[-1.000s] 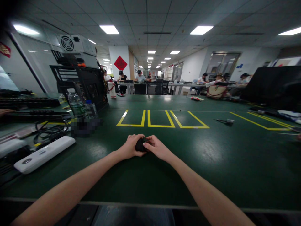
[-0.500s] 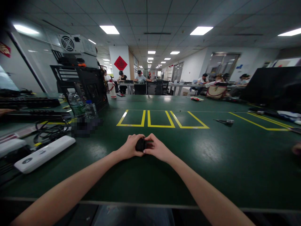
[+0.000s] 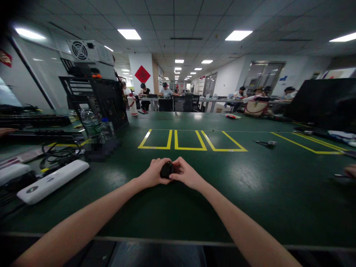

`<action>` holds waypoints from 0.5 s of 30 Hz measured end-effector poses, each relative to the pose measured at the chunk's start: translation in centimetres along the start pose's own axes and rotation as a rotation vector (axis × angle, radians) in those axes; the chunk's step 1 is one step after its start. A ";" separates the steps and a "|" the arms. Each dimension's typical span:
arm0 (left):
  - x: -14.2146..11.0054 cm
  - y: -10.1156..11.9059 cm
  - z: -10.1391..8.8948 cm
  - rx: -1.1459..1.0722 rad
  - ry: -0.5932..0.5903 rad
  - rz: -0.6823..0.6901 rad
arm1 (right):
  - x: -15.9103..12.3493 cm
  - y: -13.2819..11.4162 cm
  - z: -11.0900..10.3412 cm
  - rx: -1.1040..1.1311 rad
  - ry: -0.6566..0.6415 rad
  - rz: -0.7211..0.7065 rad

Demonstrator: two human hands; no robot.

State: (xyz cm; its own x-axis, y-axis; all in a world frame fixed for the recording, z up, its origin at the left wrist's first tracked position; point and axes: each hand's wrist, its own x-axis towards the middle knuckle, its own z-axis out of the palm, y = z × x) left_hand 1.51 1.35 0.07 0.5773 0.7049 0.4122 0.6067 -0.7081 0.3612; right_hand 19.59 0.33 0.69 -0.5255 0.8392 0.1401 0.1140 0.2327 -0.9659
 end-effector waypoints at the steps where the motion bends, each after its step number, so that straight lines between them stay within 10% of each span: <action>1: 0.0 0.0 0.1 0.006 0.006 0.000 | 0.0 0.0 0.0 0.014 -0.006 -0.015; 15: 0.0 0.2 -0.3 -0.018 -0.006 -0.001 | -0.2 -0.2 0.0 -0.003 -0.015 0.022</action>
State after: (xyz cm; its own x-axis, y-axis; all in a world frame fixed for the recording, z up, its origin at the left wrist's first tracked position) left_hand 1.44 1.19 0.34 0.5804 0.7056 0.4065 0.5974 -0.7082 0.3764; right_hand 19.64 0.14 0.90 -0.5354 0.8366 0.1156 0.1284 0.2159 -0.9679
